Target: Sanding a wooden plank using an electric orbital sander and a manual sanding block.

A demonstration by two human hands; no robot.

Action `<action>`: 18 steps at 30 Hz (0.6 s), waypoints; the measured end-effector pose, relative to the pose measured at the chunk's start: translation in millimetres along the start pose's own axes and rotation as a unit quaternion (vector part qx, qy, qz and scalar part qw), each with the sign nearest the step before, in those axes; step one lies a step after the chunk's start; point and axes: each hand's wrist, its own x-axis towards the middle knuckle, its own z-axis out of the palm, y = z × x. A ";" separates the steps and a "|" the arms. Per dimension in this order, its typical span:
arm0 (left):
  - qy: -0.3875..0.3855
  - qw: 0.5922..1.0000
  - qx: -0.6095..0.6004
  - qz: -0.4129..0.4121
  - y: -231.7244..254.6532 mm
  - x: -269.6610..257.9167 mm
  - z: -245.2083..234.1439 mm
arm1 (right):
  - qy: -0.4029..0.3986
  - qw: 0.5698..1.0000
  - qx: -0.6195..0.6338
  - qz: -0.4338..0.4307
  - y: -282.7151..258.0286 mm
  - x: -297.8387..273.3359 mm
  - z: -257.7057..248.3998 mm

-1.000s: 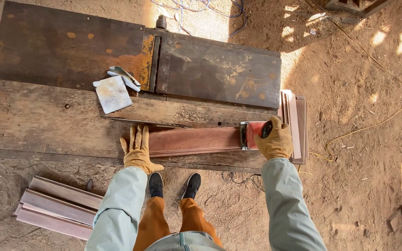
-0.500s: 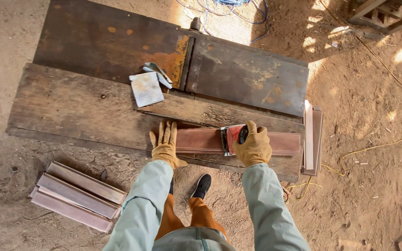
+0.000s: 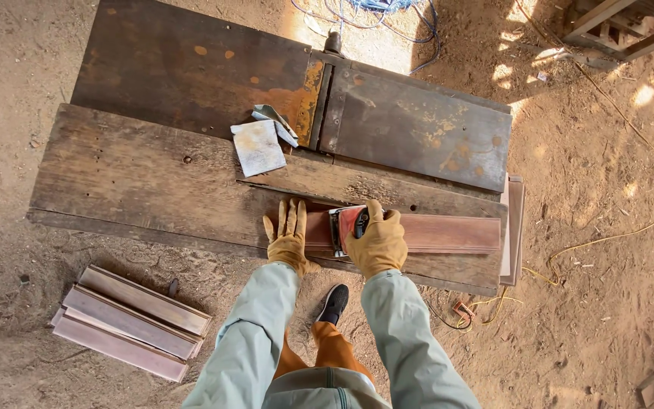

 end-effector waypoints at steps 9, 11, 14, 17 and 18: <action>-0.009 1.000 0.015 0.004 -4.8 3.1 7.2 | -0.022 0.999 -0.005 0.039 -23.7 -9.4 -1.0; -0.002 1.000 0.015 0.011 -6.4 -0.2 3.8 | -0.024 0.999 -0.005 0.043 -24.1 -10.9 0.2; -0.009 0.999 0.026 0.020 -2.2 -3.7 -9.7 | -0.049 0.997 -0.022 0.059 -15.9 -8.3 1.5; -0.008 0.999 0.032 0.011 0.8 -4.6 -7.7 | 0.017 0.998 0.004 0.061 6.7 0.1 1.7; 0.012 1.000 0.015 0.011 0.4 -5.4 -5.9 | 0.028 0.997 0.011 0.071 13.7 3.3 -3.5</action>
